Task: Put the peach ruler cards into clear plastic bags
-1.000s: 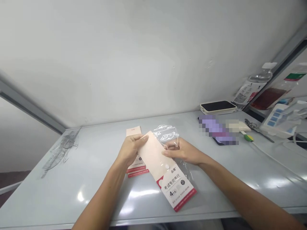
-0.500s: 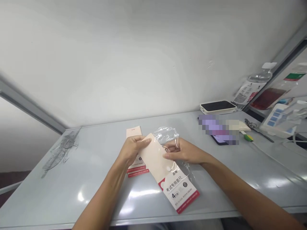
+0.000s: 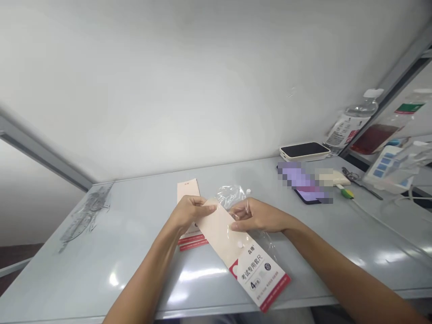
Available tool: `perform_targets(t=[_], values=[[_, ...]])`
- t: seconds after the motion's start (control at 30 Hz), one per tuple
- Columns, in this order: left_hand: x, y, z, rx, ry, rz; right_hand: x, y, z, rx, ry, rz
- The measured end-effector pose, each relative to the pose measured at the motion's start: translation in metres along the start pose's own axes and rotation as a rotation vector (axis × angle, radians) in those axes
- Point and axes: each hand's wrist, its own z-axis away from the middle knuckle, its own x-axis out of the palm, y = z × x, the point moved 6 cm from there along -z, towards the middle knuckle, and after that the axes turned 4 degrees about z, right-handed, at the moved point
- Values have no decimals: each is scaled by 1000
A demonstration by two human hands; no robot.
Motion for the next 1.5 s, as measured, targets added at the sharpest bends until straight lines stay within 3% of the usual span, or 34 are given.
perform_targets(t=[0.23,0.33,0.5,0.63,0.83,1.23,1.5], values=[[1,4,1,66,76,-5,-6,5,-2,25,116,70],[1,7,2,106,103,-39,-3,7,-4,36,109,57],[3,17,6,176,88,-117,-4,7,-5,15,153,5],[1,16,6,109,46,-193,-2,7,-6,17,145,35],[-10,6,-1,33,89,-162,-5,7,-7,6,241,36],[3,11,2,149,59,-164,-8,12,-11,5,282,46],[-13,12,0,102,117,-370,-18,11,-8,46,431,20]])
